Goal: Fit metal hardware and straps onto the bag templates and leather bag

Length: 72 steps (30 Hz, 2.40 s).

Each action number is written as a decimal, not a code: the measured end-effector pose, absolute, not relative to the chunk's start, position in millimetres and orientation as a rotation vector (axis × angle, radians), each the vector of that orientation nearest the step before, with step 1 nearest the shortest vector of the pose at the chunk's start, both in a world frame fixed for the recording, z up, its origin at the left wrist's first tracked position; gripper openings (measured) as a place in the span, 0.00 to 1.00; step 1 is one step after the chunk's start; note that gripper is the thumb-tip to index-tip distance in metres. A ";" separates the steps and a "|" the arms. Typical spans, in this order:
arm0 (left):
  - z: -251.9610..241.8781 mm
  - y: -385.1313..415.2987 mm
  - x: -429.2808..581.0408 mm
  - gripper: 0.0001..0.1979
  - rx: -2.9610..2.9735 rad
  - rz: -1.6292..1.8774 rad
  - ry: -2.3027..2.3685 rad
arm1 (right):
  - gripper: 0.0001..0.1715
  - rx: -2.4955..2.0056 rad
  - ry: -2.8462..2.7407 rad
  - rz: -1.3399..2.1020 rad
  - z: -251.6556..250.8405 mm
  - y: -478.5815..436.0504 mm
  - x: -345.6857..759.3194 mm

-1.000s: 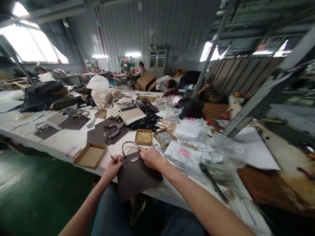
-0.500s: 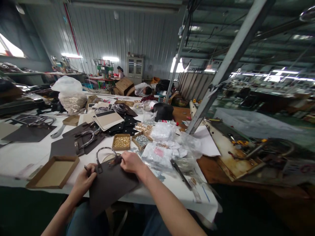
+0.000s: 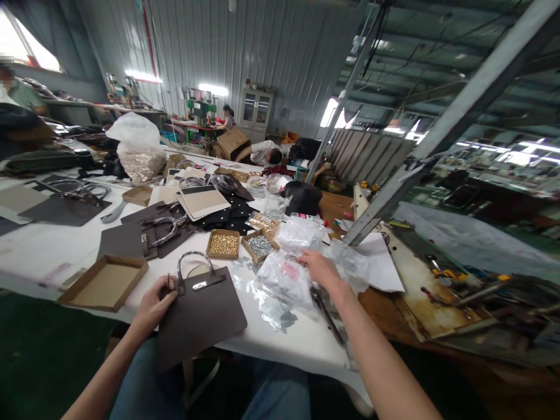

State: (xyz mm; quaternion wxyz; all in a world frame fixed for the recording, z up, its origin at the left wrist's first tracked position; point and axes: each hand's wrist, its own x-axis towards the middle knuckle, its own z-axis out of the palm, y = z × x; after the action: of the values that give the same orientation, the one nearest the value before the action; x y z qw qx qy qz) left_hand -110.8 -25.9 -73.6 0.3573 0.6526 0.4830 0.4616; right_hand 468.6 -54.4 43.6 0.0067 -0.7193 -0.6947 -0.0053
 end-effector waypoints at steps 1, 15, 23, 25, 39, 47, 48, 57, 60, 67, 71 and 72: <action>-71.1 -25.2 -112.4 0.08 1.700 1.180 1.253 | 0.25 -2.232 -2.218 0.002 43.5 -51.1 469.4; -56.0 -47.4 -138.7 0.41 2.106 0.841 1.395 | 0.12 -2.097 -2.070 -0.080 59.0 -50.8 483.5; -2.6 -76.7 -115.1 0.30 2.055 1.195 1.529 | 0.14 -1.590 -1.557 0.443 63.3 -139.4 332.0; 14.9 -106.3 -94.7 0.25 1.906 1.203 1.229 | 0.10 -1.487 -1.645 0.619 59.6 -169.1 269.1; -31.4 -228.5 -59.8 0.19 1.153 1.127 0.744 | 0.11 -1.189 -1.805 0.976 31.9 -233.3 153.0; -5.4 -242.5 -62.1 0.10 1.338 1.187 0.834 | 0.15 -1.268 -1.448 1.238 28.4 -262.5 152.7; -1.6 -244.0 -61.9 0.09 1.374 1.192 0.837 | 0.15 -1.281 -1.459 1.221 30.9 -265.5 154.6; -3.1 -261.6 -55.0 0.10 1.423 1.172 0.785 | 0.07 -1.263 -1.657 0.890 47.2 -282.8 159.7; -6.5 -262.6 -53.7 0.09 1.451 1.207 0.799 | 0.07 -1.253 -1.666 0.888 46.8 -287.3 158.2; 0.3 -260.9 -57.8 0.07 1.558 1.194 0.787 | 0.11 -1.337 -1.713 0.936 48.1 -291.9 167.6; -2.6 -261.4 -58.3 0.09 1.601 1.182 0.768 | 0.16 -1.266 -1.965 0.729 52.0 -292.7 176.5; -3.7 -261.7 -58.3 0.09 1.611 1.187 0.763 | 0.19 -1.244 -2.020 0.677 52.0 -293.0 178.4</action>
State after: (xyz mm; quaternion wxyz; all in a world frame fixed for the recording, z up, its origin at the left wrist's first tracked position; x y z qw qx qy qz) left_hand -58.3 -261.7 -3.7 0.4792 0.6603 0.3126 0.4865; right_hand 178.4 -293.0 52.0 0.3310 -0.4758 -0.7726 0.2592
